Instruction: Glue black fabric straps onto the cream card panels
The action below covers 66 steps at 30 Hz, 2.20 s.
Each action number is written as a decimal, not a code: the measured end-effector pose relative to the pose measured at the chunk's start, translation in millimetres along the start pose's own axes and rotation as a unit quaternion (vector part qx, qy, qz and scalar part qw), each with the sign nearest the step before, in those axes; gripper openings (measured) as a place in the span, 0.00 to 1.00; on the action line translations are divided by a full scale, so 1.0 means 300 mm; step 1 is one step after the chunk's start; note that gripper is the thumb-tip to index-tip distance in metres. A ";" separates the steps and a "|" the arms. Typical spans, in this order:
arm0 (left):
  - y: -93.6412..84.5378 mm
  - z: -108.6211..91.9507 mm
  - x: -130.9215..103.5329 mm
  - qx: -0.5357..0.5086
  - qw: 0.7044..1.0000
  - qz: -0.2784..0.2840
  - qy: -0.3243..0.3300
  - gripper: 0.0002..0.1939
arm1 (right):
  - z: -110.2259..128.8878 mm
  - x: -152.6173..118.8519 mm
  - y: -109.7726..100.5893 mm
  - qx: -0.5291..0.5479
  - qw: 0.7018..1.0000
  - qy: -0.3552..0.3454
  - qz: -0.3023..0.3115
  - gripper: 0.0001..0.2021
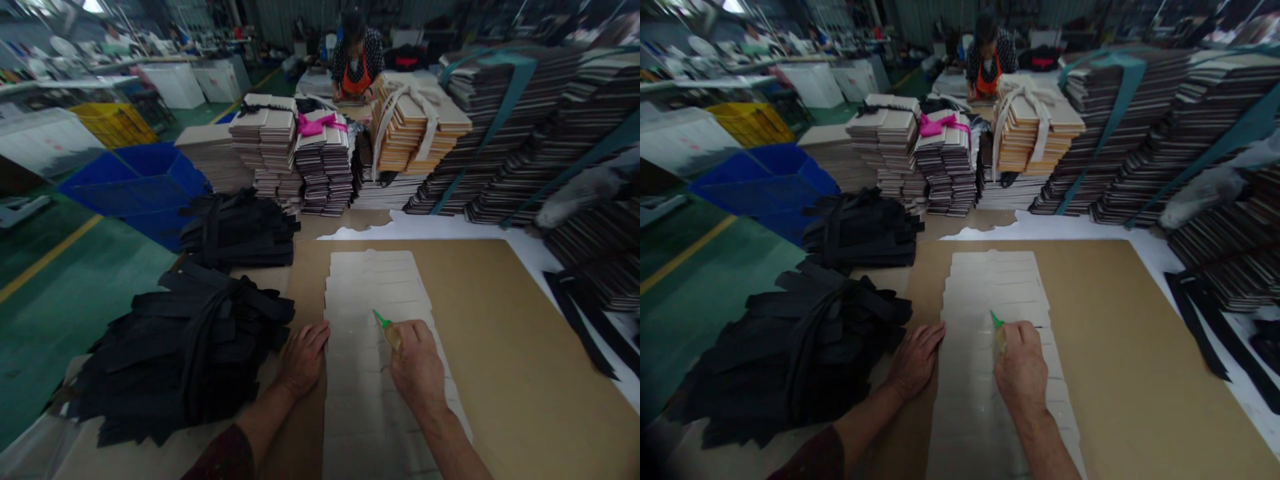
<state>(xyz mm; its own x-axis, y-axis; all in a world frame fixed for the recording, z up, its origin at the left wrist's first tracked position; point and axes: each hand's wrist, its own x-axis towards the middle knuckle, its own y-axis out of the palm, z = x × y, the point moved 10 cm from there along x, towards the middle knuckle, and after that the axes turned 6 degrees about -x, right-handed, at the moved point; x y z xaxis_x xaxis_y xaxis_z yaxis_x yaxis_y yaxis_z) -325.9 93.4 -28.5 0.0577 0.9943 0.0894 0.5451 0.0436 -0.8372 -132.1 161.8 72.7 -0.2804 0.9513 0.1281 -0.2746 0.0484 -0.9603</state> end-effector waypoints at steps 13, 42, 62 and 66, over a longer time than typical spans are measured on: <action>-0.009 -0.005 0.000 0.009 1.000 -0.007 0.009 0.28 | -0.042 0.006 -0.003 0.001 1.000 0.002 -0.018 0.16; -0.008 0.003 0.005 0.022 1.000 -0.011 0.011 0.27 | -0.121 0.001 -0.025 -0.012 1.000 -0.005 -0.024 0.17; -0.012 0.007 0.001 0.028 0.999 -0.017 0.018 0.27 | -0.164 0.013 -0.046 -0.032 0.999 -0.005 -0.028 0.18; -0.014 0.004 0.003 0.030 0.999 -0.017 0.017 0.26 | -0.212 0.011 -0.063 -0.051 0.998 0.019 -0.039 0.18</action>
<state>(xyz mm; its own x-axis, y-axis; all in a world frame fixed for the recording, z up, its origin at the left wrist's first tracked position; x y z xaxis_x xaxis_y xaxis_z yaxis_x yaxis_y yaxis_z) -329.0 94.3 -25.6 0.0689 0.9882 0.1367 0.4959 0.0850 -0.8642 -69.3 183.5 75.4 -0.2252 0.9544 0.1961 -0.1992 0.1519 -0.9681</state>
